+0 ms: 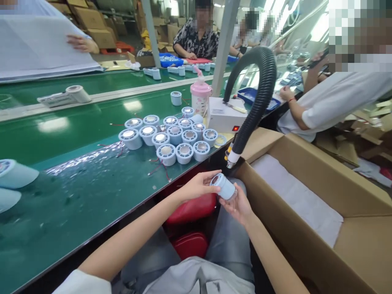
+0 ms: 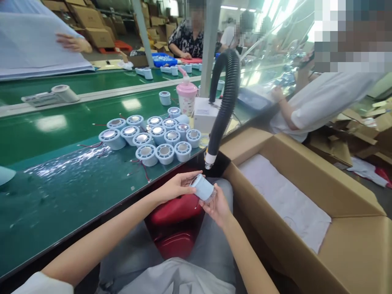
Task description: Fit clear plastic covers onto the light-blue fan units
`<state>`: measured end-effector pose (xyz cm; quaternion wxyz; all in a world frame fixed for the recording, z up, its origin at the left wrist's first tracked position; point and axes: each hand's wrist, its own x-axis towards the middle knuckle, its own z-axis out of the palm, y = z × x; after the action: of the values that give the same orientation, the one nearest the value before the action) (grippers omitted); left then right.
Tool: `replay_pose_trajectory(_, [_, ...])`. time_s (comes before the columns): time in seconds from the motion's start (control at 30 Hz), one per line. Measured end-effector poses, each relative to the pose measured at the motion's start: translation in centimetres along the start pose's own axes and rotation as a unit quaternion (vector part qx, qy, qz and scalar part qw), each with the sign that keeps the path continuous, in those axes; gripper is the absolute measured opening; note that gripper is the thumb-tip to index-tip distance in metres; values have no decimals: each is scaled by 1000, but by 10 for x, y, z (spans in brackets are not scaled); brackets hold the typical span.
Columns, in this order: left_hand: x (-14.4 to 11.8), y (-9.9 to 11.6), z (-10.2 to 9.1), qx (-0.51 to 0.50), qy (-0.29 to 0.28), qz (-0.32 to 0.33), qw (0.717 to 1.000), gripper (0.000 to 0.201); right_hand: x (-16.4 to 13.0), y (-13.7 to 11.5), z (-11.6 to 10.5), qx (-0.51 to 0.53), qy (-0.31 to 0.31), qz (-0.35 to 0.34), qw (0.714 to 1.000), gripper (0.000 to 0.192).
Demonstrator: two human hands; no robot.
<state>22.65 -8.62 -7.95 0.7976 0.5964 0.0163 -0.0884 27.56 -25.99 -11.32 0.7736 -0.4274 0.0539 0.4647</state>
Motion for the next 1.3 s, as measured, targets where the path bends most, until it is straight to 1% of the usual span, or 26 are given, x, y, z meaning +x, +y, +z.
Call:
replay_pose_trajectory(0.1, [26,4,-1,14,-18,-1,1000,71,16,-8,-12,26,-10,-17,999,39])
replay_pose_trajectory(0.2, [38,6,-4,21,-25,-3,999,67,27,-13,-22,45,-37,-12,998,37])
replay_pose_trajectory(0.43, [37,12,-9,25,-19,-5,1000,64,41,-11,-33,87,-123,26,988,42])
replay_pose_trajectory(0.57, [41,19,-5,41,-14,-6,999,56,45,-3,-34,104,-177,55,977,46])
replay_pose_trajectory(0.67, [45,23,-3,56,-12,-6,998,49,46,5,-33,125,-205,56,969,45])
replay_pose_trajectory(0.8, [43,25,-5,70,-6,-4,997,47,47,11,-30,149,-231,54,960,41])
replay_pose_trajectory(1.03, [40,25,-8,83,-6,4,997,52,50,13,-28,150,-248,55,956,41])
replay_pose_trajectory(1.2, [38,26,-7,91,-15,8,996,57,45,9,-26,115,-230,47,965,44])
replay_pose_trajectory(1.3, [33,26,-7,103,-4,9,995,62,42,5,-22,82,-214,42,972,45])
